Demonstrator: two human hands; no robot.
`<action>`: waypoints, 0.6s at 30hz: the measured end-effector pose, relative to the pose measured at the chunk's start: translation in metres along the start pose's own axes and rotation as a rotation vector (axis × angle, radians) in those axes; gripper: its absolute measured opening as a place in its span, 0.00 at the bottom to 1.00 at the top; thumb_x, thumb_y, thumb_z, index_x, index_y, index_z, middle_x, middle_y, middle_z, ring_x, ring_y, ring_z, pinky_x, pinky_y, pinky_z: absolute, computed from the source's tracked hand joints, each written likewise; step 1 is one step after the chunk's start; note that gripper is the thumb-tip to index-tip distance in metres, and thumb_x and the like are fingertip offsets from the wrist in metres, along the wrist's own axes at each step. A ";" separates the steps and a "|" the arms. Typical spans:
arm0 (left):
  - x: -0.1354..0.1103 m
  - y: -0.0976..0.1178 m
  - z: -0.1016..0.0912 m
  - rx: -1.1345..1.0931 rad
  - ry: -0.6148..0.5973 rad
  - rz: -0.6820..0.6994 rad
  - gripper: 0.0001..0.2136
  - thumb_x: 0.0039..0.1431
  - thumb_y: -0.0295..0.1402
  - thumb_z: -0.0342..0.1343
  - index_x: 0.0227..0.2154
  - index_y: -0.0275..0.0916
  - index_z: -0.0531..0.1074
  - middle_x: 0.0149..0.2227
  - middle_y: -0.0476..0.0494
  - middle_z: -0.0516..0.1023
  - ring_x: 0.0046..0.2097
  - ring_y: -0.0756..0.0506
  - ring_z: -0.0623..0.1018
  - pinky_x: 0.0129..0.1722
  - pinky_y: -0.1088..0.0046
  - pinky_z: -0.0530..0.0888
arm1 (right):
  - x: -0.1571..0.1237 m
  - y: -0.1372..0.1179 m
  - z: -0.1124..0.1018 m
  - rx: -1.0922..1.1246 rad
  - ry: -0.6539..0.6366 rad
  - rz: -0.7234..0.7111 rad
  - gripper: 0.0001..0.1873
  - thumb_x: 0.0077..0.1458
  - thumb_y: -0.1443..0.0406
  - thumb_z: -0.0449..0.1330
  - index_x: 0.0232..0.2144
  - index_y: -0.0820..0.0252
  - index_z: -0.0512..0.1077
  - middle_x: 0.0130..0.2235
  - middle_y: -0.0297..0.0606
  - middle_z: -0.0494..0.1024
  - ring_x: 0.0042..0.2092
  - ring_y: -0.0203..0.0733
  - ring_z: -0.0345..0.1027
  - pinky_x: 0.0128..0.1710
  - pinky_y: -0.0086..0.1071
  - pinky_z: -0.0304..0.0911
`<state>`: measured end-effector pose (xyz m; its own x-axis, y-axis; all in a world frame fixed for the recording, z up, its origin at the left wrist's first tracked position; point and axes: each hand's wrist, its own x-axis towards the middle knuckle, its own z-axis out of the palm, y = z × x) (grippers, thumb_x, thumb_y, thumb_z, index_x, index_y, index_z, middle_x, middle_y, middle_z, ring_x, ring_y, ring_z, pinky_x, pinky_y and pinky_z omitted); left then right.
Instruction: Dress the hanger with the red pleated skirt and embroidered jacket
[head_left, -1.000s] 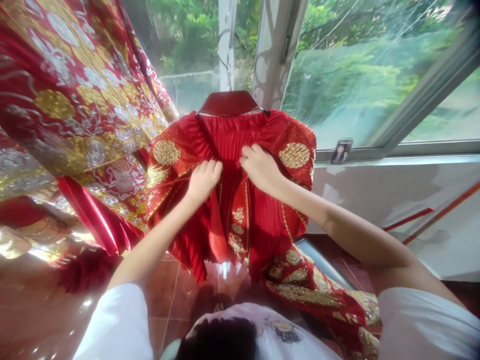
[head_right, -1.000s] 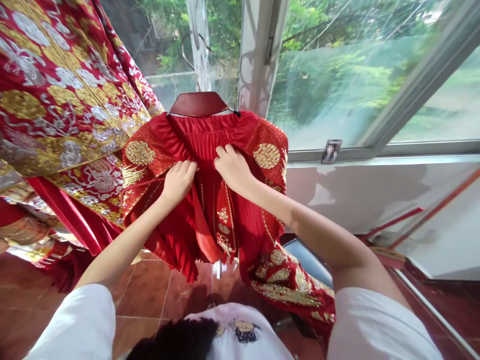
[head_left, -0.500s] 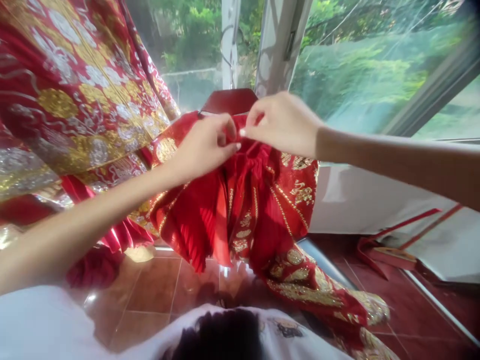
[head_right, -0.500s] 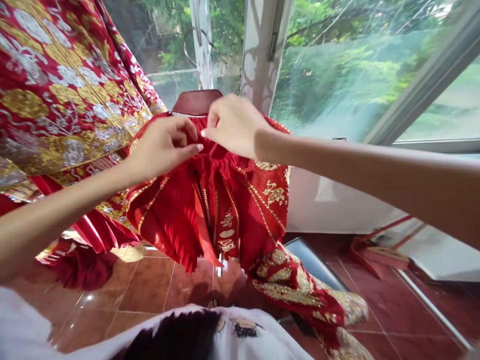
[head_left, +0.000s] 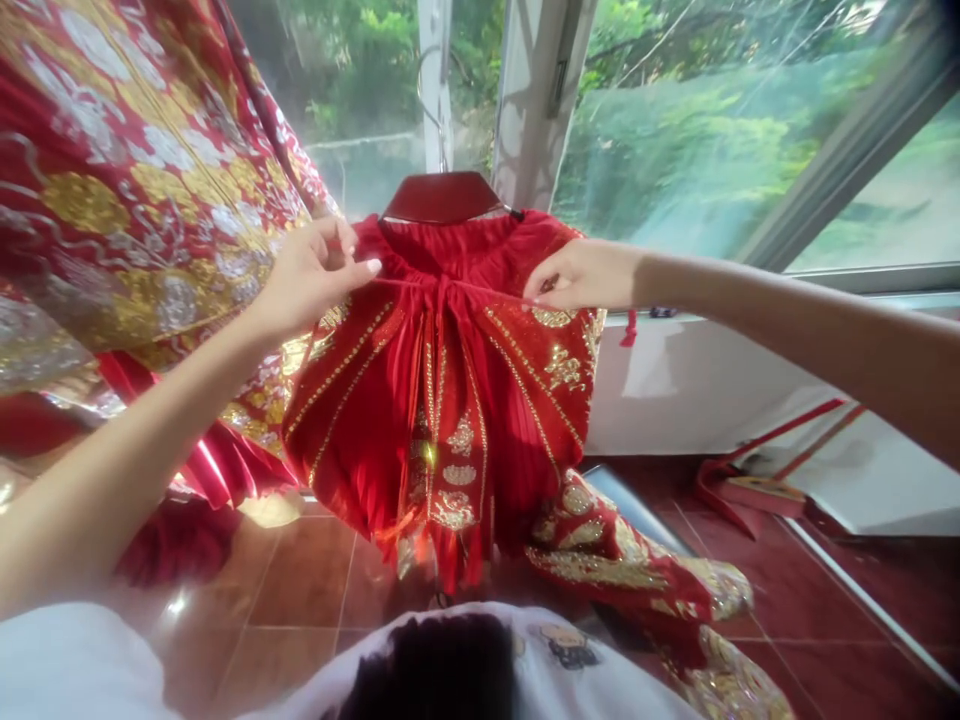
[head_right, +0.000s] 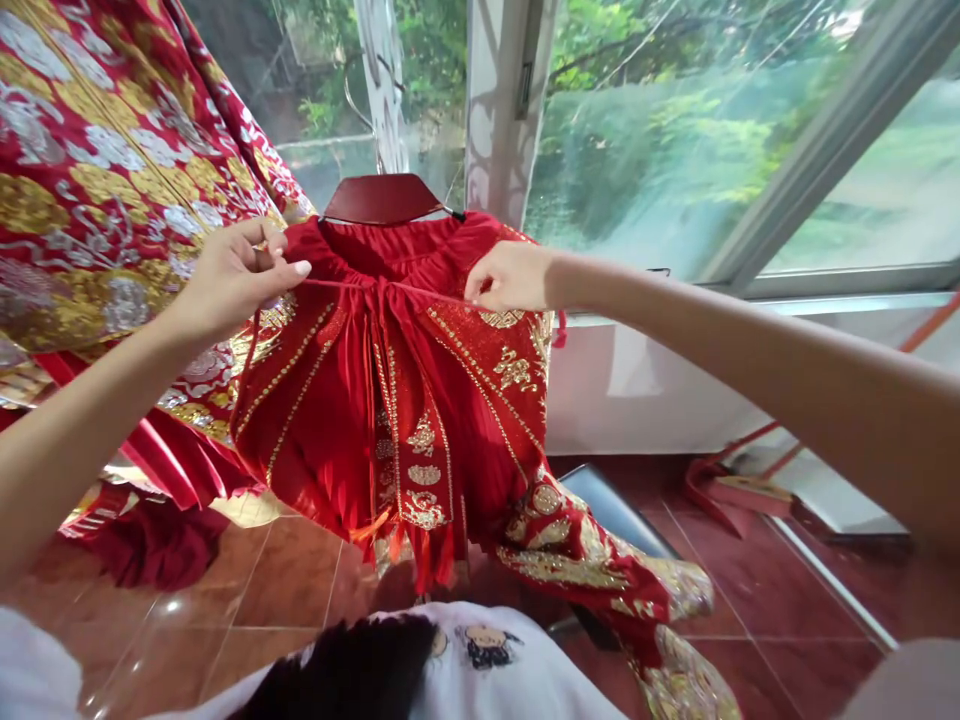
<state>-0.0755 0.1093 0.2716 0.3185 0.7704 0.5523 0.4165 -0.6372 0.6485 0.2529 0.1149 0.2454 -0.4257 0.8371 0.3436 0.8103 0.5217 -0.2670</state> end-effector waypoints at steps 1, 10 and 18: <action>-0.001 0.004 -0.004 0.018 -0.115 -0.029 0.14 0.48 0.37 0.66 0.26 0.41 0.64 0.18 0.56 0.59 0.21 0.56 0.58 0.24 0.76 0.54 | 0.002 0.003 0.002 0.040 -0.078 -0.038 0.07 0.51 0.66 0.63 0.24 0.63 0.79 0.23 0.26 0.74 0.22 0.22 0.58 0.30 0.25 0.55; -0.014 0.009 0.028 0.769 0.213 0.175 0.07 0.56 0.29 0.56 0.24 0.40 0.74 0.30 0.43 0.73 0.33 0.45 0.72 0.34 0.66 0.65 | 0.006 -0.044 0.024 0.586 -0.024 -0.215 0.13 0.48 0.58 0.69 0.34 0.61 0.82 0.25 0.34 0.76 0.27 0.30 0.62 0.26 0.28 0.56; 0.008 -0.020 0.087 0.125 0.325 0.254 0.05 0.56 0.28 0.60 0.25 0.39 0.75 0.27 0.48 0.76 0.29 0.49 0.71 0.32 0.71 0.67 | 0.030 -0.059 0.066 0.222 0.502 -0.148 0.16 0.62 0.67 0.53 0.44 0.61 0.79 0.39 0.41 0.81 0.38 0.42 0.73 0.39 0.33 0.64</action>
<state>-0.0070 0.1298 0.2175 0.1480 0.5295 0.8353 0.4660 -0.7823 0.4134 0.1662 0.1200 0.2117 -0.2406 0.5994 0.7634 0.6291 0.6953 -0.3476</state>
